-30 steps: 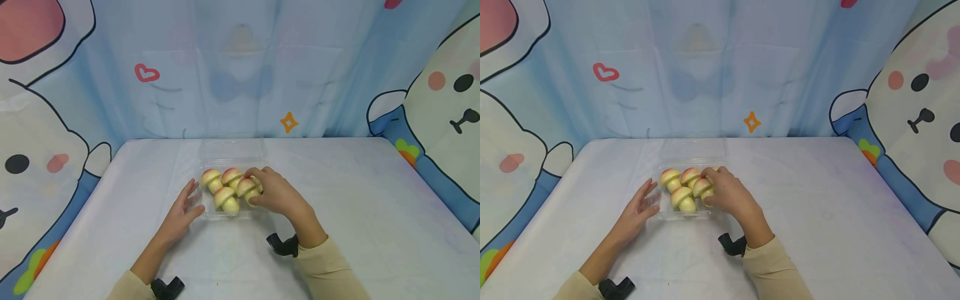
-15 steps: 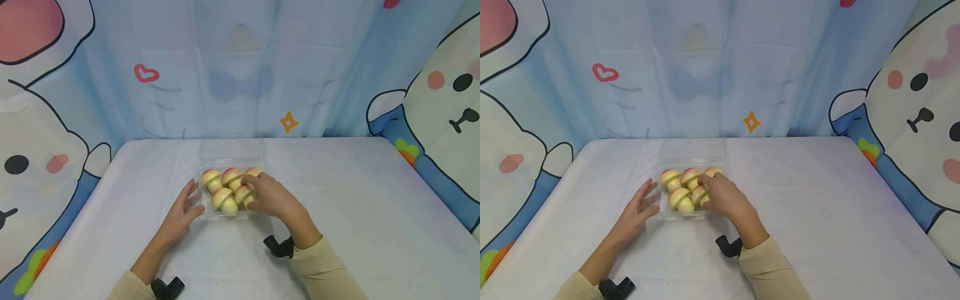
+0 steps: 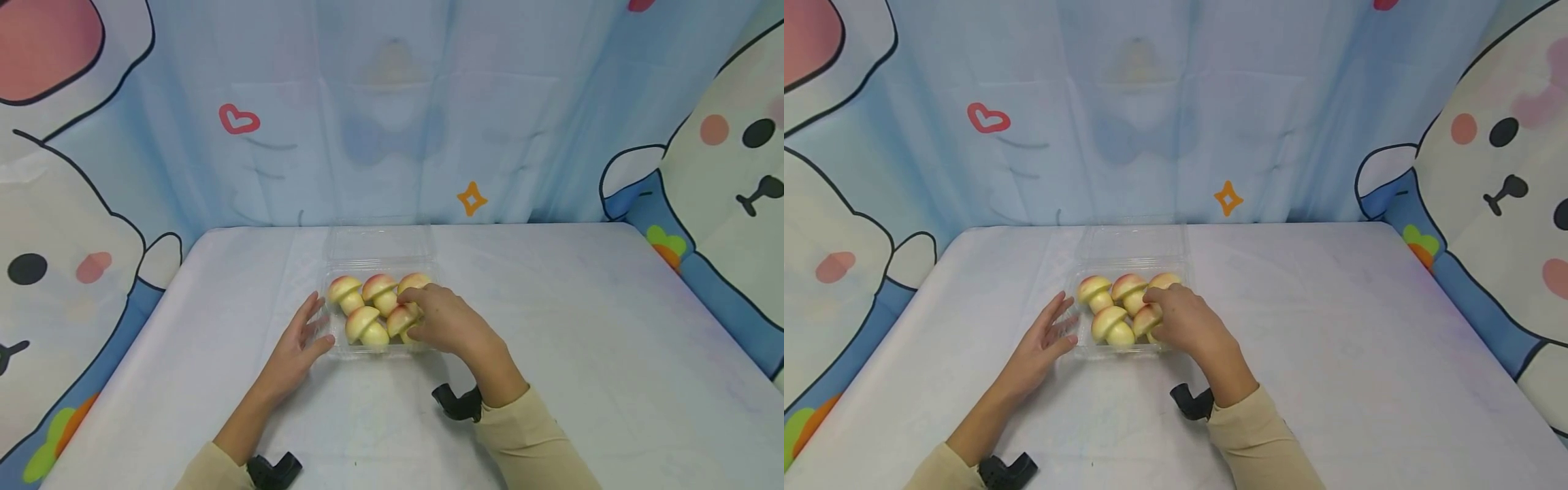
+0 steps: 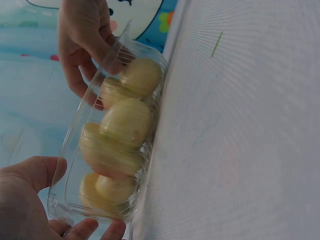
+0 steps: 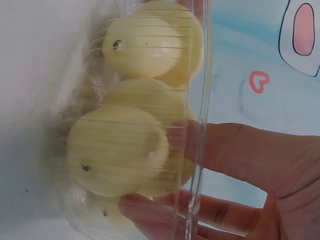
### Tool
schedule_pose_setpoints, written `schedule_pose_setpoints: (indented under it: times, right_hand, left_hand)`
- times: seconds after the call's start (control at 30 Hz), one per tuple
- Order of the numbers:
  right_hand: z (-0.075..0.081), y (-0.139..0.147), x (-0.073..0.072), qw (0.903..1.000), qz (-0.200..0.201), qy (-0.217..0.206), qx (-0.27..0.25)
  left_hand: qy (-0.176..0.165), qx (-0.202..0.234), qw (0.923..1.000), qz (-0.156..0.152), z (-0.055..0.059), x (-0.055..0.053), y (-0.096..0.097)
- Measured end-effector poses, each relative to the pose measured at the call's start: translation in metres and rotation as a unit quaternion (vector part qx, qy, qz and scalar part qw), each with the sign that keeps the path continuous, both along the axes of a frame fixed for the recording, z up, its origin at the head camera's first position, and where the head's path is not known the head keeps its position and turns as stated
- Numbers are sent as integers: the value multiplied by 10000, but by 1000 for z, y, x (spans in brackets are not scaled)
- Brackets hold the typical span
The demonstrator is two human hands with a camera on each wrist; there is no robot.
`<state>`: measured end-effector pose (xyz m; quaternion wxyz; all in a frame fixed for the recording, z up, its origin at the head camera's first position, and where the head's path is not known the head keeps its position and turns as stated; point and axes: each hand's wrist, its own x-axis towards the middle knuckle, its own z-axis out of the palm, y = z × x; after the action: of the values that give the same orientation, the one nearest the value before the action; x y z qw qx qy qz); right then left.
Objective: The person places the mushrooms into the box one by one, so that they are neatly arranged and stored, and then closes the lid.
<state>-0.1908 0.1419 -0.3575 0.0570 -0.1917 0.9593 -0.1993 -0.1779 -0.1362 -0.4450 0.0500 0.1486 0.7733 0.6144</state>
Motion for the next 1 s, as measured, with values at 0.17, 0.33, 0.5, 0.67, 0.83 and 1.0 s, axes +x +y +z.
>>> schedule_pose_setpoints:
  times: [0.17, 0.33, 0.5, 0.67, 0.83, 1.0]
  right_hand:
    - [4, 6, 1, 9997, -62, 3, -221]
    - [10, 10, 2, 9977, -213, -7, -644]
    - [12, 15, -6, 9899, -595, 423, -1211]
    - [-6, 26, -25, 9670, -1316, 782, -2034]
    - [-35, 41, -50, 9298, -1927, 143, -3133]
    - [-54, 50, -73, 8768, -2265, -906, -4145]
  left_hand:
    - [-11, -18, 10000, -18, 1, -1, -1]
    - [12, -72, 10000, -30, 2, -2, -2]
    - [30, -42, 10000, -36, 2, -3, -2]
    - [-10, 2, 10000, -8, 1, -3, -2]
    - [-19, 31, 10000, -5, 0, -4, -2]
    - [-40, 80, 10000, -15, -2, -3, -2]
